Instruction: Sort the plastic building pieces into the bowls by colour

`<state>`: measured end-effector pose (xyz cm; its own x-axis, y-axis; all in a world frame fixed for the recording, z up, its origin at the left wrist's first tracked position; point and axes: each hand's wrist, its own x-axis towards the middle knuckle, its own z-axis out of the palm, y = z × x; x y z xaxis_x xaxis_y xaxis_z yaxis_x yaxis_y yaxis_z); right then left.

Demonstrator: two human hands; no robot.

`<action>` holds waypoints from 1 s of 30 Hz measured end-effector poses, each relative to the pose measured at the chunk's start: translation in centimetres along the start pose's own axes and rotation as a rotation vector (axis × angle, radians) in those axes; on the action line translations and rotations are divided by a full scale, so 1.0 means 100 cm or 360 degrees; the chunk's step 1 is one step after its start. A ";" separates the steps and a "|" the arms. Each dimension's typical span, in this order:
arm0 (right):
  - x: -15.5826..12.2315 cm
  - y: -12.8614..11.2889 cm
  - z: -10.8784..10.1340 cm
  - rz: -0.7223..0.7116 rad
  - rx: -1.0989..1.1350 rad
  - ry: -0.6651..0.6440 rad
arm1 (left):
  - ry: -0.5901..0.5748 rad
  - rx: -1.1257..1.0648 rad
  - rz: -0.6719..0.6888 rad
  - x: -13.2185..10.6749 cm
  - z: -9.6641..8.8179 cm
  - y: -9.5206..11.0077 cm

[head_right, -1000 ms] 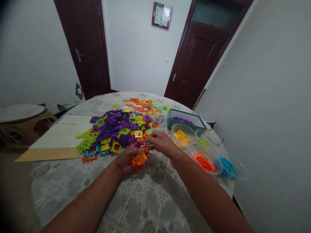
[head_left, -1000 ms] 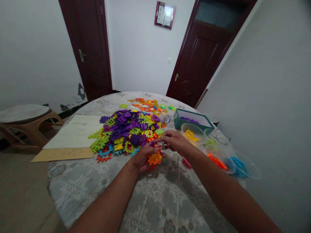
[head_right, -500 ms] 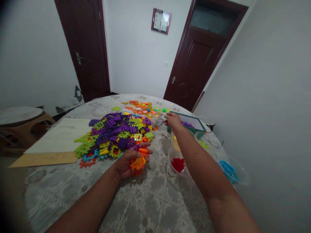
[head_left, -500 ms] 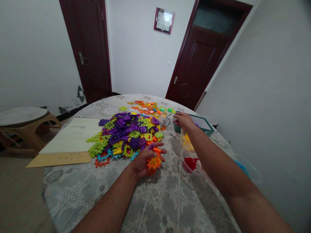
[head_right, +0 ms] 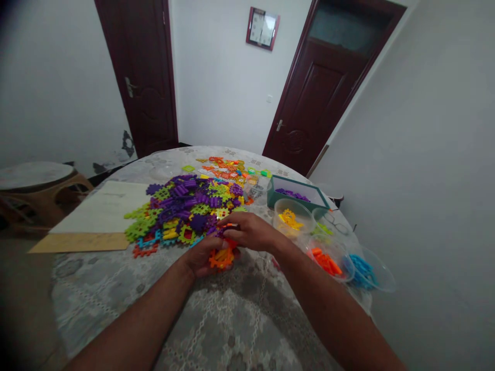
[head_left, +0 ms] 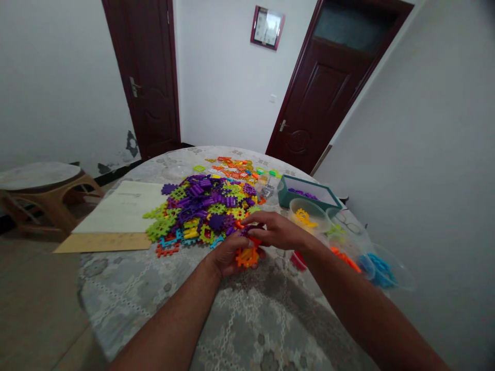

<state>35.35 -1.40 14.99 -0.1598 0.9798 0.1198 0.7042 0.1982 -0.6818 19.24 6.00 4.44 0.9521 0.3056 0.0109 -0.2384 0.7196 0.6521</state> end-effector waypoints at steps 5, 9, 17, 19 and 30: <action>0.003 0.009 0.009 0.0066 0.0035 0.0150 | -0.0038 -0.0118 -0.0019 -0.001 -0.002 0.001; 0.006 0.030 0.004 0.0286 0.0433 0.0423 | 0.0048 -0.0168 -0.0042 -0.001 -0.001 0.005; -0.015 0.054 -0.016 0.0655 0.0301 0.0506 | 0.0318 -0.0215 -0.0063 0.000 0.010 0.012; -0.020 0.064 -0.029 0.0781 0.0345 0.0489 | 0.0377 -0.0214 -0.0028 0.002 0.010 0.013; -0.017 0.104 -0.093 0.0954 0.0649 0.1408 | 0.0575 -0.0280 0.0072 0.008 0.008 0.014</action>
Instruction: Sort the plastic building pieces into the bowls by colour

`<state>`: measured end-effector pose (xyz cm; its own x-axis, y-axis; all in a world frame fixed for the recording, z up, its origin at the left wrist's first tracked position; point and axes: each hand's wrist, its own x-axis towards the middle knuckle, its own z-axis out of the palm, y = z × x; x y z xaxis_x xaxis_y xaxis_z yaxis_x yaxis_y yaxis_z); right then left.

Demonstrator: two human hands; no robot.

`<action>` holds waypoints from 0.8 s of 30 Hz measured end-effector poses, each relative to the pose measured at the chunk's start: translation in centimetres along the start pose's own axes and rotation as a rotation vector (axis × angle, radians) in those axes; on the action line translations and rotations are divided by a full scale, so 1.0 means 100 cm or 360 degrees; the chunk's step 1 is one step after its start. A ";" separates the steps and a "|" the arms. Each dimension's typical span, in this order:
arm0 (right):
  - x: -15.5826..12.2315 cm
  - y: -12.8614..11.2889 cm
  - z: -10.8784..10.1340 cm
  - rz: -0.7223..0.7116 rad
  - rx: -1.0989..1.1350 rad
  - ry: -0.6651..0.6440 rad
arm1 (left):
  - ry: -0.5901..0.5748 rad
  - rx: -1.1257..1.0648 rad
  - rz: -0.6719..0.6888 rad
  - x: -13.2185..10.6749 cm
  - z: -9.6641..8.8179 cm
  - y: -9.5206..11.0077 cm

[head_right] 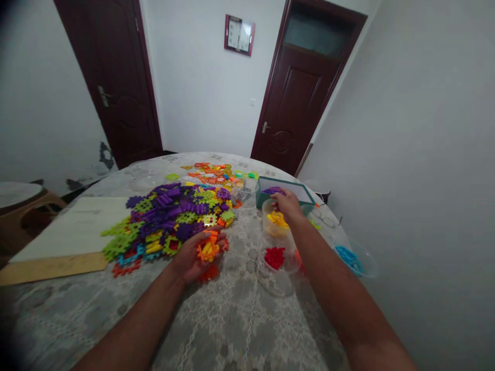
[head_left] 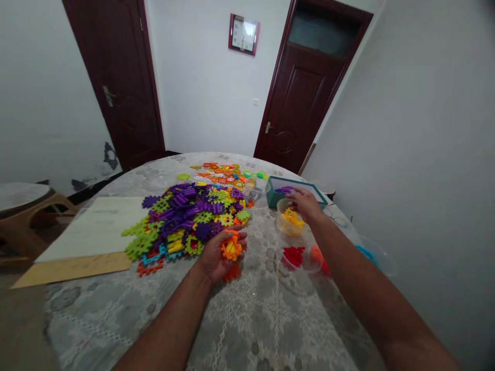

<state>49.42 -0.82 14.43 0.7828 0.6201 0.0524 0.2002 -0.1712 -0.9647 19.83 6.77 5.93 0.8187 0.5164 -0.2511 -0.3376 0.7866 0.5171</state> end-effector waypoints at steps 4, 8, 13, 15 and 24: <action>-0.060 0.000 0.016 -0.0213 -0.0217 -0.0313 | 0.0034 -0.0012 0.0048 0.002 0.000 -0.003; -0.143 -0.004 0.042 -0.0829 -0.0600 -0.0775 | 0.0017 -0.0025 0.0113 0.006 -0.002 -0.007; -0.190 0.011 0.083 -0.1201 -0.0906 -0.0826 | -0.0030 -0.0056 0.0192 0.007 -0.002 -0.009; -0.186 0.021 0.092 -0.1177 -0.0986 -0.0727 | -0.0039 -0.0094 0.0174 0.005 -0.001 -0.008; -0.164 0.024 0.084 -0.0973 -0.0687 -0.0619 | -0.0188 -0.0228 0.0126 0.005 -0.004 -0.007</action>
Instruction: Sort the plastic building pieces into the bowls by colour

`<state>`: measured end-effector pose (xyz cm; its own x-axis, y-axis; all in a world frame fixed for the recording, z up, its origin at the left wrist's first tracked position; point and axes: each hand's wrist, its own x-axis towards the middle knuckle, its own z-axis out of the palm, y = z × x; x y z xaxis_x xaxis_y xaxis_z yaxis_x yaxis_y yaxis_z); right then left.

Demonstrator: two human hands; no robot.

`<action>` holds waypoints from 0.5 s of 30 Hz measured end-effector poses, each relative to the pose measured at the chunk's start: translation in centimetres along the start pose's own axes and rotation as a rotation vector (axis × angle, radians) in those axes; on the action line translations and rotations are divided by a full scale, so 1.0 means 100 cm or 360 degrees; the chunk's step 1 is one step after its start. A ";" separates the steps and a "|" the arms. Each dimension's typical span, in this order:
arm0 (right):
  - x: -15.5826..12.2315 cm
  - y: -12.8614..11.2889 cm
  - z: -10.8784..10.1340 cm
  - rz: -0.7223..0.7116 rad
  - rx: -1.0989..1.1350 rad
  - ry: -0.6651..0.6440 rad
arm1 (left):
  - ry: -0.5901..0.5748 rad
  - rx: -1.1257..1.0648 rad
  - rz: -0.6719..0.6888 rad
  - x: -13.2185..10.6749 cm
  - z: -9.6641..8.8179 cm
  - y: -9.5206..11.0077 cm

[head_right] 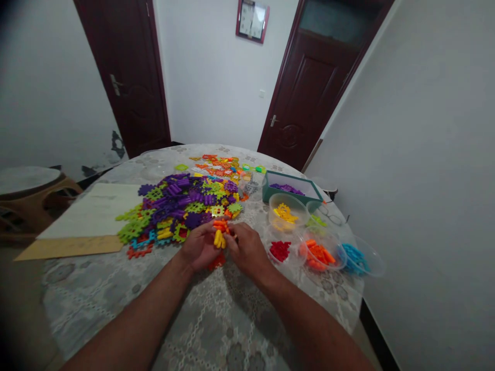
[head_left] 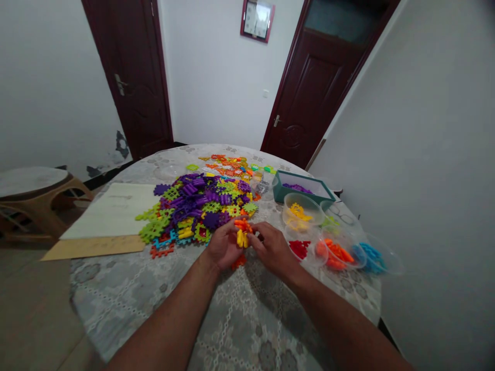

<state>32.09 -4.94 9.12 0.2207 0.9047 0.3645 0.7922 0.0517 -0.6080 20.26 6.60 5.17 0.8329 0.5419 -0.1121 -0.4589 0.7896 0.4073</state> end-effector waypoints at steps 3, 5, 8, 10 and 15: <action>-0.005 -0.008 -0.009 0.0160 0.0084 0.0079 | -0.0015 0.0133 0.0040 0.001 -0.003 -0.001; -0.009 -0.012 -0.019 0.0244 0.0137 0.0103 | -0.0002 0.0247 0.0064 0.002 -0.004 0.000; -0.017 -0.011 -0.041 0.0313 0.0126 0.0176 | 0.0027 0.0355 0.0072 0.001 -0.002 0.001; -0.022 -0.003 -0.058 0.0362 0.0099 0.0264 | 0.0021 0.0399 0.0056 0.000 0.001 0.002; -0.036 0.036 -0.097 0.0591 0.0180 0.0513 | 0.0013 0.0516 0.0022 -0.002 0.006 0.000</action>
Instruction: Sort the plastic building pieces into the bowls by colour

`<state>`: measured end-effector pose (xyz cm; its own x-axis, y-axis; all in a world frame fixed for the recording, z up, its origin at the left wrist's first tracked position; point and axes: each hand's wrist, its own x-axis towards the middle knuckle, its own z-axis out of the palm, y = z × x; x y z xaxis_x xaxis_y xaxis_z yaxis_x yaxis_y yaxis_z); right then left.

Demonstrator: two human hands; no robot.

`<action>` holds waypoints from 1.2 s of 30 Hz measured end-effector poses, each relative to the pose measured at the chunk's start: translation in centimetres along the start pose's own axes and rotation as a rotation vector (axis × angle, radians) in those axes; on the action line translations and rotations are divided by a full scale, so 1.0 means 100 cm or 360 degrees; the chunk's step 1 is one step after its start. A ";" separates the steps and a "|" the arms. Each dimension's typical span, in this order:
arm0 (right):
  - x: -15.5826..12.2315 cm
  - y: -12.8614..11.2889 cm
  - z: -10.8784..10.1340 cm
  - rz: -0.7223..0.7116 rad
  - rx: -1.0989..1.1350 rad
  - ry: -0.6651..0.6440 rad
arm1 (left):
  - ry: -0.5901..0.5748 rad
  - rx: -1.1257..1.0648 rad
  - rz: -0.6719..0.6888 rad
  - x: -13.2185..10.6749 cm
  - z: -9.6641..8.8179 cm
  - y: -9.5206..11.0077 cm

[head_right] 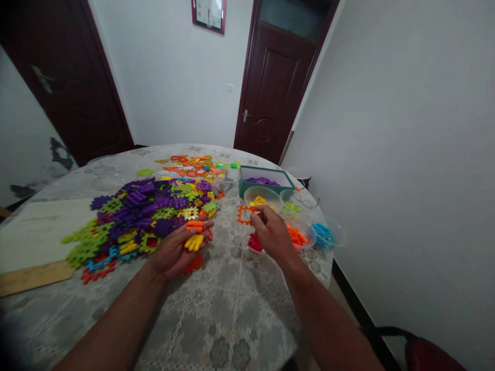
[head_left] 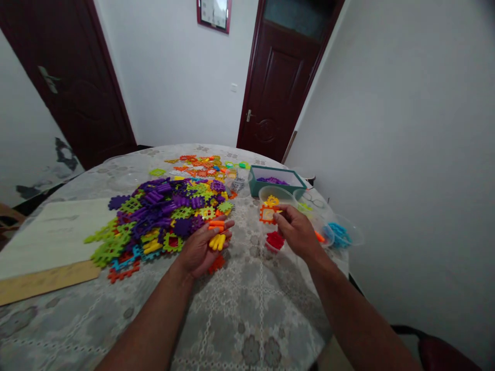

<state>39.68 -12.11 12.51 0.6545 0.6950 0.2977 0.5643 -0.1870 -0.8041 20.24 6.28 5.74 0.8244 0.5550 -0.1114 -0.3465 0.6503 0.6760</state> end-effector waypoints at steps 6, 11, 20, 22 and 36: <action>-0.004 0.034 -0.033 0.0194 0.0166 0.0088 | -0.0026 0.0116 -0.0042 0.001 -0.002 -0.003; -0.015 0.053 -0.063 0.0254 -0.0041 0.0354 | -0.0024 0.0207 -0.0039 0.001 -0.003 -0.004; -0.024 0.082 -0.089 -0.0060 -0.0926 0.0685 | -0.0109 0.0247 -0.0077 -0.003 0.000 -0.004; -0.027 0.073 -0.077 -0.0180 -0.0892 0.0709 | -0.0125 0.0236 -0.0103 -0.004 0.000 -0.004; -0.063 -0.048 0.066 -0.0527 -0.0107 -0.0515 | -0.0516 0.0906 -0.0100 -0.010 -0.005 -0.004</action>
<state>29.50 -11.02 11.09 0.2490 0.9037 0.3482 0.7549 0.0442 -0.6544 19.35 5.70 5.22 0.9592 0.2827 0.0016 -0.0756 0.2511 0.9650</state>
